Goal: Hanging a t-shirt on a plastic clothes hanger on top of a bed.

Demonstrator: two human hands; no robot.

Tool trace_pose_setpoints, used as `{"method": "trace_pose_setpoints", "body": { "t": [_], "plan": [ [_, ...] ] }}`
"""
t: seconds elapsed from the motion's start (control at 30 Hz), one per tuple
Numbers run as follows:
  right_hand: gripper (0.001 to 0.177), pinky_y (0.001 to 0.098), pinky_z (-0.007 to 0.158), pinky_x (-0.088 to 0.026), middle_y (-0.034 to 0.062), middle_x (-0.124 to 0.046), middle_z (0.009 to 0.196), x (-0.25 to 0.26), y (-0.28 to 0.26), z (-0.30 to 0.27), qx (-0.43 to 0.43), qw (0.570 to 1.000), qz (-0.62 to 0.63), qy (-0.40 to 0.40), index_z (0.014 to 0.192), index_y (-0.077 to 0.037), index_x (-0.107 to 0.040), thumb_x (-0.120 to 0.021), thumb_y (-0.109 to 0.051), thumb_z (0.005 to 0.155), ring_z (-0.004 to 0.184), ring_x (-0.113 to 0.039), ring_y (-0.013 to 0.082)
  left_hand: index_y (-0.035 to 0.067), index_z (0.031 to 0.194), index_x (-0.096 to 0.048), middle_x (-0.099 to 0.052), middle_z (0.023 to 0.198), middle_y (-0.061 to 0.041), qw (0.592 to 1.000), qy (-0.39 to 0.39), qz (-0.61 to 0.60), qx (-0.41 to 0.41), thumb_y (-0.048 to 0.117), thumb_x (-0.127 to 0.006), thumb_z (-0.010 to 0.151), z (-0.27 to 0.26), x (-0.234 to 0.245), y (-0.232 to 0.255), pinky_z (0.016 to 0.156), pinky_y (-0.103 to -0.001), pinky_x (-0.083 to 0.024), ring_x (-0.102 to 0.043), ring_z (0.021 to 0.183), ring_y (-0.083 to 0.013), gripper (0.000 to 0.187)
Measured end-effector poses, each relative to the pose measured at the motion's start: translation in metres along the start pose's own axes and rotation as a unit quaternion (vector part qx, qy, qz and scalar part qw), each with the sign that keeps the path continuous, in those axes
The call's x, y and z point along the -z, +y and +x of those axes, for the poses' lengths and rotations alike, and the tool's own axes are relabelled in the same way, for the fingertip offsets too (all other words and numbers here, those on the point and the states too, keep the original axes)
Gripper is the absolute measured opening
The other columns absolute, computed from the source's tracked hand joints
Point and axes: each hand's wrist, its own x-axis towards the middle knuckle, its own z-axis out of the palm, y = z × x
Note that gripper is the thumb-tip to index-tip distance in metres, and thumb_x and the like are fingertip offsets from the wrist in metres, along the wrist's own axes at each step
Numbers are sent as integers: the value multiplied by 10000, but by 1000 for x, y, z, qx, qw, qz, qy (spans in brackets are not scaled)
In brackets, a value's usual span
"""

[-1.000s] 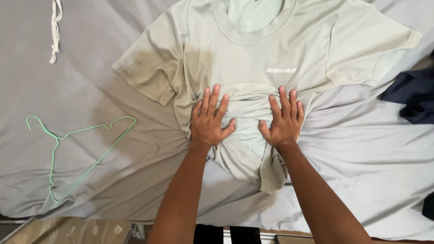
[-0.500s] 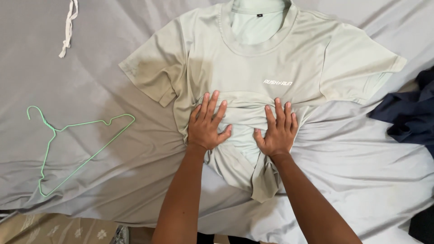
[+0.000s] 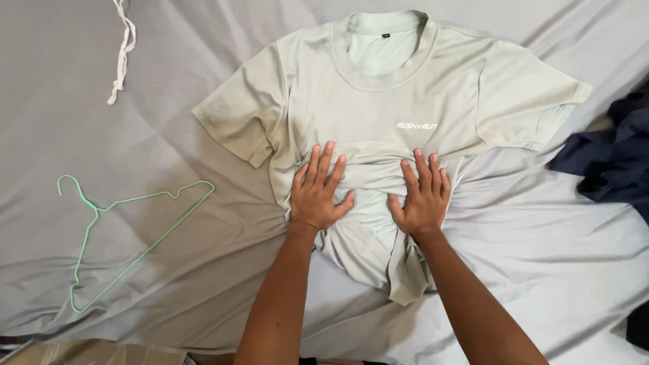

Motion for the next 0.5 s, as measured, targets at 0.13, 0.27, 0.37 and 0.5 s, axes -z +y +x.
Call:
{"method": "trace_pose_setpoints", "body": {
  "t": [0.13,0.27,0.37,0.5],
  "plan": [
    [648,533,1251,-195,109,-400,1661,5,-1,-1,-5,1000,-4,-11,1526,-149,-488,-572,-299,902,1556,-304,354,212,1580,-413,-285,1699,-73,1000,-5,-14,1,502,-639,923,2,9,1,1191,-432,-288,-303,1560,-273,753],
    [686,528,1265,-207,89,-443,1637,16,-2,0,-37,998,15,-38,1545,-147,-476,-594,-169,869,1566,-309,340,202,1562,-440,-294,1700,-66,999,-19,-47,11,404,-678,919,6,23,6,1195,-433,-293,-316,1559,-273,715],
    [750,541,1206,-224,115,-480,1543,24,-1,11,-54,995,74,-37,1555,-87,-456,-649,-161,834,1465,-336,361,163,1525,-479,-343,1662,-66,996,-33,-79,39,304,-742,855,19,43,10,1167,-437,-305,-370,1497,-281,733],
    [675,551,1051,-255,83,-562,1286,40,6,39,-83,989,95,-74,1353,-89,-613,-755,-143,695,1201,-410,338,60,1381,-584,-499,1459,-96,990,-60,-104,69,159,-839,702,43,59,14,1063,-471,-327,-479,1282,-299,732]
  ]
}}
